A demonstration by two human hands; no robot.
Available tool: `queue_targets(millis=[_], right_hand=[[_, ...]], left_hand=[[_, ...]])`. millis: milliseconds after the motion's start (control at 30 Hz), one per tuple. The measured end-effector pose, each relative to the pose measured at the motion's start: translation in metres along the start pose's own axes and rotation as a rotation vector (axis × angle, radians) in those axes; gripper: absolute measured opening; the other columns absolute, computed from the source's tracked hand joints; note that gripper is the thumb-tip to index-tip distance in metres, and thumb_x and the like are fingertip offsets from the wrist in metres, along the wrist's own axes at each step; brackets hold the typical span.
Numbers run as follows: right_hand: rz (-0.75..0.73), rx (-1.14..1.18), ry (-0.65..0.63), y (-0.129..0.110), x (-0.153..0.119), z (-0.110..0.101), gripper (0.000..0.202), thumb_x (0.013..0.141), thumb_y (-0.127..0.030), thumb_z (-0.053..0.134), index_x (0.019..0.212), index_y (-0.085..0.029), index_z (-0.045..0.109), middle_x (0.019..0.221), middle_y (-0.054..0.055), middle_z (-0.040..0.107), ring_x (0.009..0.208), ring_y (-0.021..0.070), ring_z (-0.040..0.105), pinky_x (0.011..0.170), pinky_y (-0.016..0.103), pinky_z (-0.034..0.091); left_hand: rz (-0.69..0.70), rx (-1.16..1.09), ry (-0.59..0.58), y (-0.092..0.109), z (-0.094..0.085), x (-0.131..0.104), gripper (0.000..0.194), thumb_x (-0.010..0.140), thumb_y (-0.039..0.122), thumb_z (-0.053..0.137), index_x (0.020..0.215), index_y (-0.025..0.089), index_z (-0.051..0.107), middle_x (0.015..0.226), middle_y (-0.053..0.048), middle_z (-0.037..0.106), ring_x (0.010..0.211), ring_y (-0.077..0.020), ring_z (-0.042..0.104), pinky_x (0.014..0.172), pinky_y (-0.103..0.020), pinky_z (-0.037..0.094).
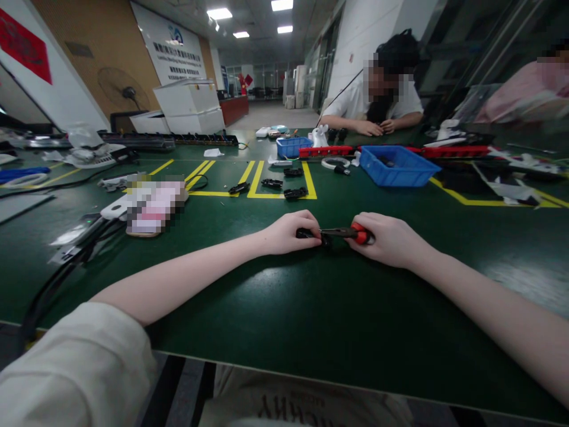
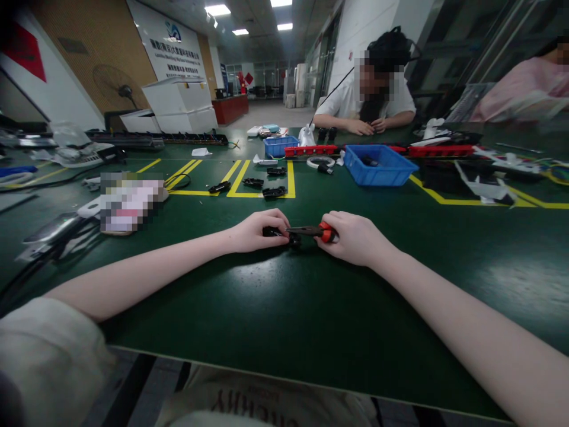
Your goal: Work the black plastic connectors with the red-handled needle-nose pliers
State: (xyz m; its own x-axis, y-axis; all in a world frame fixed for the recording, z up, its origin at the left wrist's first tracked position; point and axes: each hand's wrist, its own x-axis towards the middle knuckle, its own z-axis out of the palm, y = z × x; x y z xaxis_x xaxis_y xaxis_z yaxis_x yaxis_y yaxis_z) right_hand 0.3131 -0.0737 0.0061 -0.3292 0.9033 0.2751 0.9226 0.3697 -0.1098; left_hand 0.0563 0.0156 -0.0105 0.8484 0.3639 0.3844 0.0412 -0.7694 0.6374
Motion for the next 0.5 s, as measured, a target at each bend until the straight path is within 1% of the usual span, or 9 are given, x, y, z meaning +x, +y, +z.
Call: queue_targets(millis=[67, 100, 167, 233, 267, 300, 367, 433, 500], right_hand=[[-0.002, -0.006, 0.013, -0.001, 0.0, 0.0, 0.021, 0.083, -0.044, 0.056, 0.077, -0.024, 0.052, 0.081, 0.005, 0.063, 0.07, 0.0193, 0.056, 0.061, 0.031, 0.041], [0.0, -0.007, 0.021, -0.001, -0.001, 0.001, 0.021, 0.082, -0.044, 0.056, 0.078, -0.024, 0.052, 0.081, 0.005, 0.063, 0.07, 0.0193, 0.056, 0.061, 0.031, 0.041], [0.016, -0.007, 0.04, 0.0, 0.0, 0.001, 0.022, 0.083, -0.045, 0.056, 0.077, -0.024, 0.052, 0.08, 0.005, 0.062, 0.07, 0.0193, 0.056, 0.061, 0.031, 0.04], [0.045, -0.007, 0.061, -0.001, 0.002, 0.001, 0.023, 0.083, -0.046, 0.055, 0.077, -0.024, 0.051, 0.079, 0.004, 0.062, 0.069, 0.019, 0.055, 0.06, 0.031, 0.039], [0.064, -0.008, 0.07, -0.001, 0.004, 0.001, 0.023, 0.082, -0.046, 0.055, 0.076, -0.024, 0.05, 0.077, 0.004, 0.062, 0.068, 0.0189, 0.055, 0.06, 0.03, 0.039], [0.084, -0.007, 0.071, -0.002, 0.005, 0.001, 0.022, 0.082, -0.045, 0.056, 0.076, -0.025, 0.049, 0.077, 0.004, 0.061, 0.068, 0.0189, 0.055, 0.059, 0.03, 0.038], [0.131, -0.005, 0.064, -0.006, 0.01, 0.001, 0.021, 0.081, -0.043, 0.056, 0.074, -0.025, 0.048, 0.075, 0.004, 0.061, 0.066, 0.0188, 0.054, 0.058, 0.031, 0.036], [0.165, -0.013, 0.057, -0.011, 0.013, 0.002, 0.024, 0.081, -0.044, 0.056, 0.072, -0.025, 0.045, 0.073, 0.003, 0.06, 0.063, 0.0179, 0.051, 0.056, 0.031, 0.033], [0.162, -0.029, 0.06, -0.015, 0.015, 0.002, 0.027, 0.081, -0.047, 0.056, 0.07, -0.025, 0.044, 0.071, 0.003, 0.059, 0.06, 0.0169, 0.049, 0.054, 0.031, 0.031]], left_hand=[[0.023, 0.007, 0.043, 0.0, 0.0, 0.0, 0.008, 0.088, 0.024, 0.069, 0.088, 0.016, 0.069, 0.105, -0.006, 0.064, 0.098, -0.0161, 0.063, 0.095, -0.036, 0.05], [0.043, 0.022, 0.095, 0.002, -0.001, 0.0, 0.008, 0.089, 0.024, 0.067, 0.087, 0.016, 0.068, 0.103, -0.006, 0.064, 0.098, -0.0163, 0.063, 0.094, -0.036, 0.05], [0.077, 0.103, 0.272, 0.007, -0.005, -0.001, 0.009, 0.091, 0.022, 0.062, 0.085, 0.017, 0.065, 0.098, -0.006, 0.064, 0.097, -0.0171, 0.062, 0.093, -0.036, 0.049], [0.095, 0.26, 0.453, 0.02, -0.007, -0.001, 0.012, 0.093, 0.022, 0.055, 0.085, 0.018, 0.063, 0.095, -0.006, 0.064, 0.096, -0.019, 0.06, 0.092, -0.037, 0.047], [0.114, 0.353, 0.474, 0.029, -0.006, -0.001, 0.013, 0.094, 0.022, 0.054, 0.087, 0.018, 0.063, 0.096, -0.007, 0.065, 0.098, -0.0202, 0.06, 0.094, -0.039, 0.045], [0.152, 0.433, 0.404, 0.04, -0.003, 0.0, 0.014, 0.095, 0.024, 0.053, 0.089, 0.02, 0.065, 0.098, -0.007, 0.066, 0.099, -0.0214, 0.06, 0.096, -0.041, 0.044], [0.314, 0.533, 0.105, 0.066, 0.01, 0.006, 0.016, 0.096, 0.03, 0.055, 0.098, 0.024, 0.069, 0.108, -0.007, 0.069, 0.108, -0.0243, 0.062, 0.1, -0.042, 0.042], [0.533, 0.584, -0.163, 0.092, 0.033, 0.017, 0.022, 0.099, 0.029, 0.052, 0.108, 0.028, 0.071, 0.121, -0.006, 0.069, 0.118, -0.0237, 0.061, 0.103, -0.039, 0.042], [0.659, 0.668, -0.273, 0.114, 0.06, 0.034, 0.041, 0.103, 0.018, 0.036, 0.117, 0.029, 0.073, 0.131, -0.003, 0.068, 0.121, -0.0193, 0.061, 0.101, -0.034, 0.045]])
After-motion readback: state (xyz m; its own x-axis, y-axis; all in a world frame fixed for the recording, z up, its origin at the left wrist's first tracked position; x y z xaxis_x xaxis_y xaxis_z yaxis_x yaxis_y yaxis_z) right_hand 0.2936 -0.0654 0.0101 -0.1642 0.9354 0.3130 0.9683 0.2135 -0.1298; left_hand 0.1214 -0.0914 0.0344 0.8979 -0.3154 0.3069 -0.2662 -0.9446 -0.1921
